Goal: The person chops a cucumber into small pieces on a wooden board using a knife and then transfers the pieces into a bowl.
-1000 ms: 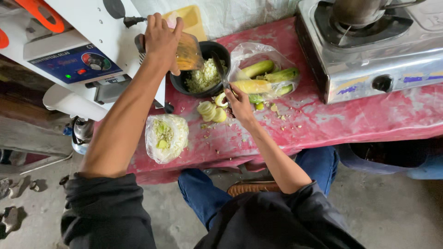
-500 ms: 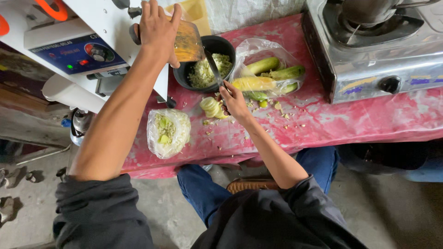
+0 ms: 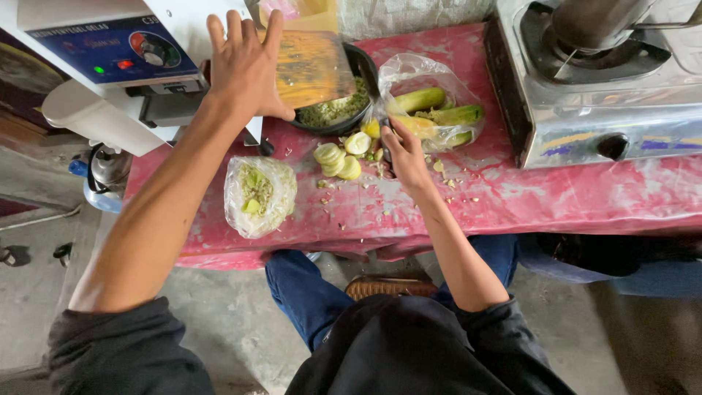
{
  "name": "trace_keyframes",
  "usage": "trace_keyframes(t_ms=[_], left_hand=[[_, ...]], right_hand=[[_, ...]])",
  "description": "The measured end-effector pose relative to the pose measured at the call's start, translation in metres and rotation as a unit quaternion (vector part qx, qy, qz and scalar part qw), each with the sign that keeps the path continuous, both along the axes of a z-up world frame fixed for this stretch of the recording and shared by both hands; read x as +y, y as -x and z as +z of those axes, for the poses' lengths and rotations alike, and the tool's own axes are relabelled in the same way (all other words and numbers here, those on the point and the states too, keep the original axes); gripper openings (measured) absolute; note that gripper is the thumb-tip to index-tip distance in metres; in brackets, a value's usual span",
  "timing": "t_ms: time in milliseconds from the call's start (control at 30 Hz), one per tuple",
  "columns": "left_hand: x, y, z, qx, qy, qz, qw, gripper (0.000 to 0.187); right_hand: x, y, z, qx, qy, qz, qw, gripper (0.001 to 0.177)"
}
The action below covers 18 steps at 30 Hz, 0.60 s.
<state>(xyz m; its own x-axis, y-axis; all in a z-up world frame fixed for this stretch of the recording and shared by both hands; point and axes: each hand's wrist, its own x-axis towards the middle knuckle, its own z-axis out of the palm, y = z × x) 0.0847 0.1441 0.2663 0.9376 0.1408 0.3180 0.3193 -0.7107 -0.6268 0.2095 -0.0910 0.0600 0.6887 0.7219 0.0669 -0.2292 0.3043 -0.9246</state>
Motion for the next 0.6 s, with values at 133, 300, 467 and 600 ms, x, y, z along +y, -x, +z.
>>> trace_keyframes(t_ms=[133,300,467,600], left_hand=[[-0.039,0.045,-0.026,-0.056,0.252,-0.024,0.966,0.14],[-0.103,0.089,-0.104,-0.115,0.471,-0.052,0.873,0.134],[-0.137,0.1,-0.185,-0.065,0.575,-0.044,0.814,0.129],[-0.14,0.09,-0.214,-0.003,0.569,-0.035,0.822,0.124]], right_hand=[[-0.058,0.011,0.025,-0.01,-0.016,0.023,1.0,0.049],[-0.126,0.031,0.032,-0.012,-0.007,0.011,1.0,0.046],[-0.167,0.052,0.003,0.017,0.029,-0.049,0.998,0.045],[-0.186,0.064,-0.021,0.02,0.071,-0.067,0.995,0.043]])
